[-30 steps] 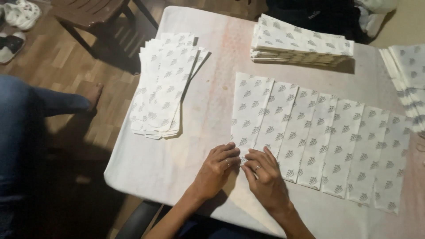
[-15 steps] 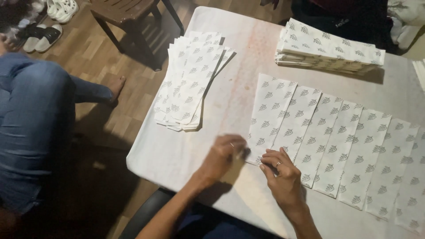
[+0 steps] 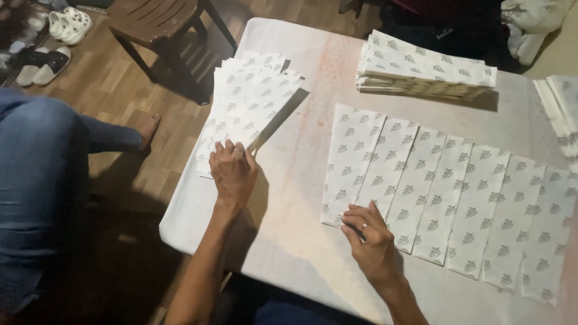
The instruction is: Folding and gluing printed paper sheets to assemble paper bags.
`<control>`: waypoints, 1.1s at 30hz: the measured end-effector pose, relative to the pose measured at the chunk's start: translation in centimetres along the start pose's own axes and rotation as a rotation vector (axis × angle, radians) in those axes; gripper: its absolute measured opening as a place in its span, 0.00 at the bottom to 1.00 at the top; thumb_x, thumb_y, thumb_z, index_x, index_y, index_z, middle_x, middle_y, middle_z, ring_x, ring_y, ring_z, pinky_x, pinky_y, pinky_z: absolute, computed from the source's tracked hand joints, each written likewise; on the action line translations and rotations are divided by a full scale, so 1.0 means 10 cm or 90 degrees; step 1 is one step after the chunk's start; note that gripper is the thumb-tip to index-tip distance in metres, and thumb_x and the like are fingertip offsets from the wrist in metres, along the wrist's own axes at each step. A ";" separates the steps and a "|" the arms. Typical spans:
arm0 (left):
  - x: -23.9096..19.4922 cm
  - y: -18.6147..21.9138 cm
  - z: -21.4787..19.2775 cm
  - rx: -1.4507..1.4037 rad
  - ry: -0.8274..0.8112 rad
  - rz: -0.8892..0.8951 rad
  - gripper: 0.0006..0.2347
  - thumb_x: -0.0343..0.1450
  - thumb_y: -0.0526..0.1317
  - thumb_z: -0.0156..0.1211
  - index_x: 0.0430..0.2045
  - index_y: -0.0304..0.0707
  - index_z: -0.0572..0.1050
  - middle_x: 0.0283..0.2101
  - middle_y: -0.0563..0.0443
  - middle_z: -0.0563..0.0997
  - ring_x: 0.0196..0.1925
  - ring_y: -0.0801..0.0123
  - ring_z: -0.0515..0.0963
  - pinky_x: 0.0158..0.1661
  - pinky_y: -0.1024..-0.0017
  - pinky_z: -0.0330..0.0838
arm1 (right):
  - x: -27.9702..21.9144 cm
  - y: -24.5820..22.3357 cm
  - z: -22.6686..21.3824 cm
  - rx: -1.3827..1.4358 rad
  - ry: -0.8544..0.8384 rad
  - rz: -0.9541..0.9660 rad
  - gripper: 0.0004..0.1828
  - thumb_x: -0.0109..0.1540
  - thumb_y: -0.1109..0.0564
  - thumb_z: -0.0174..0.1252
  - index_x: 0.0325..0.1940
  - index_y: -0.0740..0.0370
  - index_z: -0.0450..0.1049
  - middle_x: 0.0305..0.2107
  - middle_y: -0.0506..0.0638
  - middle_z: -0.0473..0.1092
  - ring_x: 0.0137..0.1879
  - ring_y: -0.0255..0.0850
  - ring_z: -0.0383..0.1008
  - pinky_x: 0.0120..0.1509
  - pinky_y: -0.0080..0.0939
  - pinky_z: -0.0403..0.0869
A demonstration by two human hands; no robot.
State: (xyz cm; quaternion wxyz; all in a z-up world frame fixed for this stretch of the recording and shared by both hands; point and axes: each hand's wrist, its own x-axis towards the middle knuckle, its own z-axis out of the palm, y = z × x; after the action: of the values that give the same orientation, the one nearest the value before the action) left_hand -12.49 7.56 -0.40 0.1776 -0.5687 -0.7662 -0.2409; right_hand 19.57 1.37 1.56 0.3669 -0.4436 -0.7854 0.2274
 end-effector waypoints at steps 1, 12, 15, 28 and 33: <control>0.02 0.02 -0.03 -0.002 -0.001 0.001 0.06 0.67 0.32 0.59 0.31 0.26 0.81 0.44 0.34 0.83 0.49 0.43 0.78 0.48 0.54 0.71 | 0.01 -0.02 -0.01 -0.002 0.001 0.001 0.05 0.59 0.66 0.64 0.39 0.66 0.80 0.42 0.50 0.78 0.56 0.42 0.79 0.83 0.58 0.58; 0.04 0.12 -0.05 -0.007 0.236 0.043 0.09 0.71 0.24 0.54 0.23 0.35 0.77 0.25 0.46 0.78 0.39 0.49 0.83 0.40 0.58 0.74 | 0.02 -0.06 -0.05 0.001 -0.006 -0.016 0.07 0.59 0.67 0.64 0.41 0.67 0.80 0.41 0.50 0.76 0.57 0.43 0.79 0.82 0.58 0.60; 0.04 0.13 -0.03 -0.031 0.226 0.024 0.07 0.74 0.25 0.57 0.30 0.37 0.79 0.27 0.50 0.81 0.27 0.60 0.81 0.27 0.65 0.72 | 0.01 -0.03 -0.04 -0.006 -0.002 -0.023 0.08 0.59 0.66 0.65 0.42 0.65 0.80 0.42 0.50 0.77 0.58 0.43 0.78 0.81 0.57 0.60; 0.29 -0.13 -0.29 -0.165 -0.181 -0.204 0.08 0.71 0.29 0.41 0.42 0.39 0.61 0.24 0.26 0.79 0.29 0.21 0.75 0.34 0.36 0.65 | -0.01 -0.04 -0.02 -0.014 -0.004 -0.017 0.06 0.60 0.66 0.64 0.41 0.66 0.80 0.43 0.50 0.76 0.59 0.44 0.78 0.81 0.59 0.60; 0.26 0.07 -0.36 -0.098 -0.119 -0.083 0.06 0.75 0.38 0.63 0.31 0.36 0.78 0.22 0.48 0.78 0.20 0.64 0.75 0.18 0.64 0.70 | 0.00 -0.04 -0.04 -0.018 -0.010 -0.027 0.06 0.61 0.66 0.63 0.42 0.65 0.79 0.44 0.50 0.76 0.60 0.44 0.77 0.81 0.58 0.60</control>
State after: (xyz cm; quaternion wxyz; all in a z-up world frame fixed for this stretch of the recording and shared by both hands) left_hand -12.55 7.71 4.09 0.0449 -0.5499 -0.7938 -0.2559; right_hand 19.65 1.17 2.05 0.3592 -0.4304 -0.8005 0.2120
